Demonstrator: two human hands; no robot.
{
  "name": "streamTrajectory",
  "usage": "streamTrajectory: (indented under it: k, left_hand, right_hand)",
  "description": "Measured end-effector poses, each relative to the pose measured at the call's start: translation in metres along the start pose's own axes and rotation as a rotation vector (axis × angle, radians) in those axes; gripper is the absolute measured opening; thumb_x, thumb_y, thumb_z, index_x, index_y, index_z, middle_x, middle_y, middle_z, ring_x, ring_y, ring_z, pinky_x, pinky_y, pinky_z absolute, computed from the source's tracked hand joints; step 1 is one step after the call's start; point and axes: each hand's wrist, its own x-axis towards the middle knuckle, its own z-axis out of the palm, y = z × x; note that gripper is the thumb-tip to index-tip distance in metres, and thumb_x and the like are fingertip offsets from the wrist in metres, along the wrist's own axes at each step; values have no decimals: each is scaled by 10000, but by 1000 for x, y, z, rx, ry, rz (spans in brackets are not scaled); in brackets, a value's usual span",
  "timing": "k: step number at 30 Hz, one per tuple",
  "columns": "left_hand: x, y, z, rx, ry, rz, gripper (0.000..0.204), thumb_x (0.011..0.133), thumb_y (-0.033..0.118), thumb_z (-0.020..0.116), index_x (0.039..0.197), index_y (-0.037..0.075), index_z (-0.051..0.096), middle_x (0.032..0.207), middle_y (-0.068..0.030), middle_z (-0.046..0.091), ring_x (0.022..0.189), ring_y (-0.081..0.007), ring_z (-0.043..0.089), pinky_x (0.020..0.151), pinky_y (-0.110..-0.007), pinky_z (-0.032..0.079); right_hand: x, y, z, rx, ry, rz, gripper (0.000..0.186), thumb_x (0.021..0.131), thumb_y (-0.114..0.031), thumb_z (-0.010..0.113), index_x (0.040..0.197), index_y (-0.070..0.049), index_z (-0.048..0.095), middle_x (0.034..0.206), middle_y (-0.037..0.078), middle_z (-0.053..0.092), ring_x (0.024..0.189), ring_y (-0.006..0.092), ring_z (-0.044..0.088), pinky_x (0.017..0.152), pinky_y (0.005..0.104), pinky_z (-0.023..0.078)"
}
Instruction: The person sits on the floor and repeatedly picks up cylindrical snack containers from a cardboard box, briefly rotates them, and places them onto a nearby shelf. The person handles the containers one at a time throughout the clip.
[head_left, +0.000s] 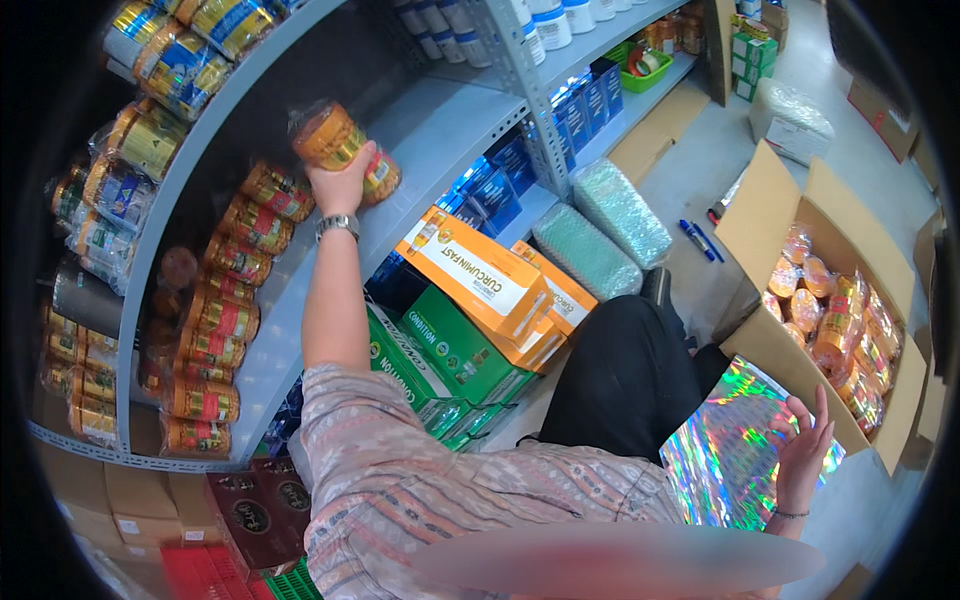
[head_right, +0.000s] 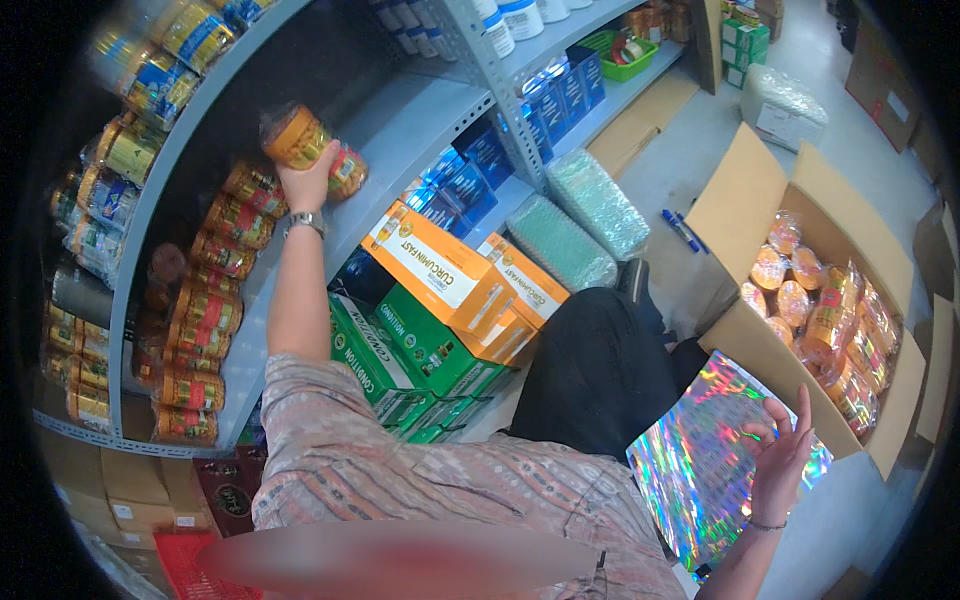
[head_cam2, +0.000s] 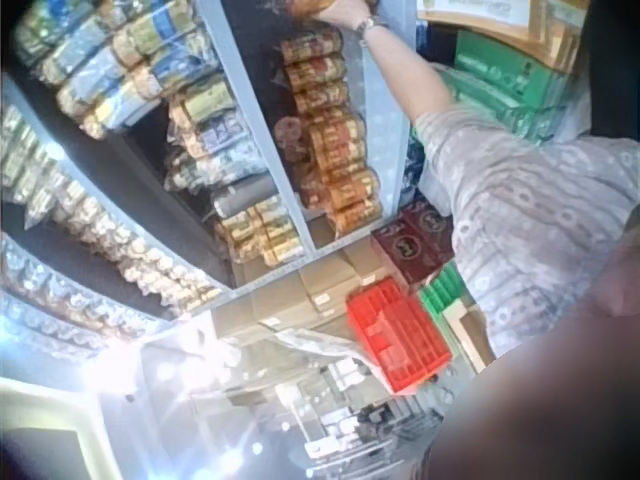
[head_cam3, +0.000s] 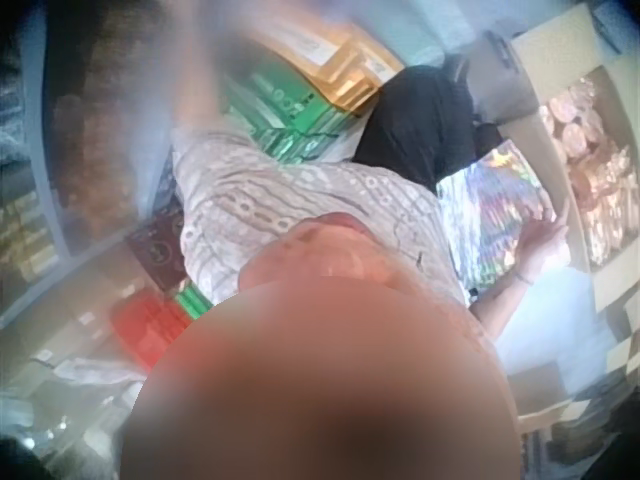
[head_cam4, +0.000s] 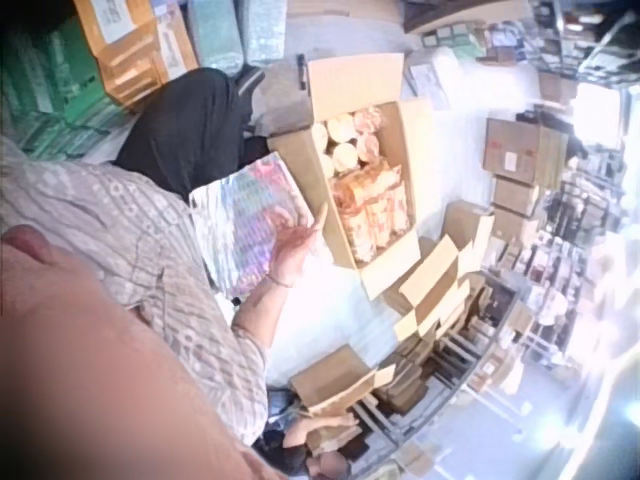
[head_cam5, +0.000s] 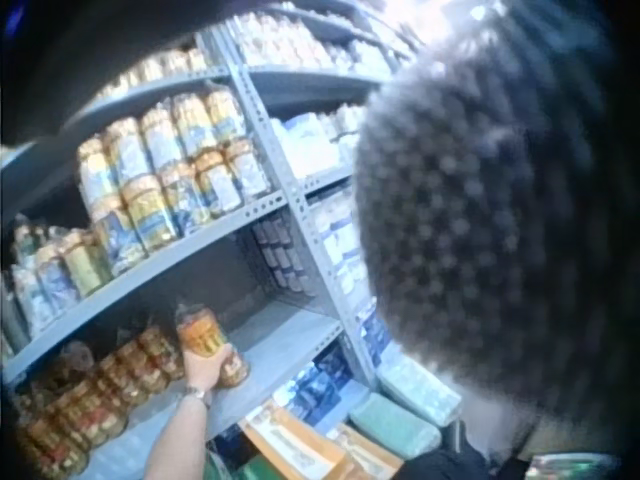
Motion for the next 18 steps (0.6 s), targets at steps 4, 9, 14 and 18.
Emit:
streamTrajectory:
  k: [4,9,14,18]
  left_hand:
    - [42,-34,-5,440,-108,21,1094,662,674,873,1370,-76,511,1312,-275,629,1251,-380,608,1099,-452,453]
    - [81,-73,4,551,38,-137,835,775,611,794,1306,3,579,1258,-275,668,1209,-413,630,1031,-489,496]
    - [113,-114,30,736,-379,162,515,957,357,615,1363,45,559,1169,-277,701,1120,-428,670,989,-521,521]
    - [134,-147,42,829,-389,222,640,936,242,554,1562,188,430,1279,-262,663,1201,-420,634,1044,-508,500]
  right_hand:
    - [17,4,16,-13,-11,19,812,1043,-651,418,1638,-129,239,1271,92,613,917,184,695,807,322,581]
    - [30,4,28,-93,2,63,817,1039,-653,429,1639,-132,240,1269,92,624,909,178,699,806,307,576]
    - [39,3,40,-141,61,80,750,1066,-606,415,1640,-149,259,1267,74,621,920,149,689,775,283,572]
    - [49,3,46,-197,83,91,760,1066,-607,416,1641,-140,246,1272,83,621,916,158,693,777,284,573]
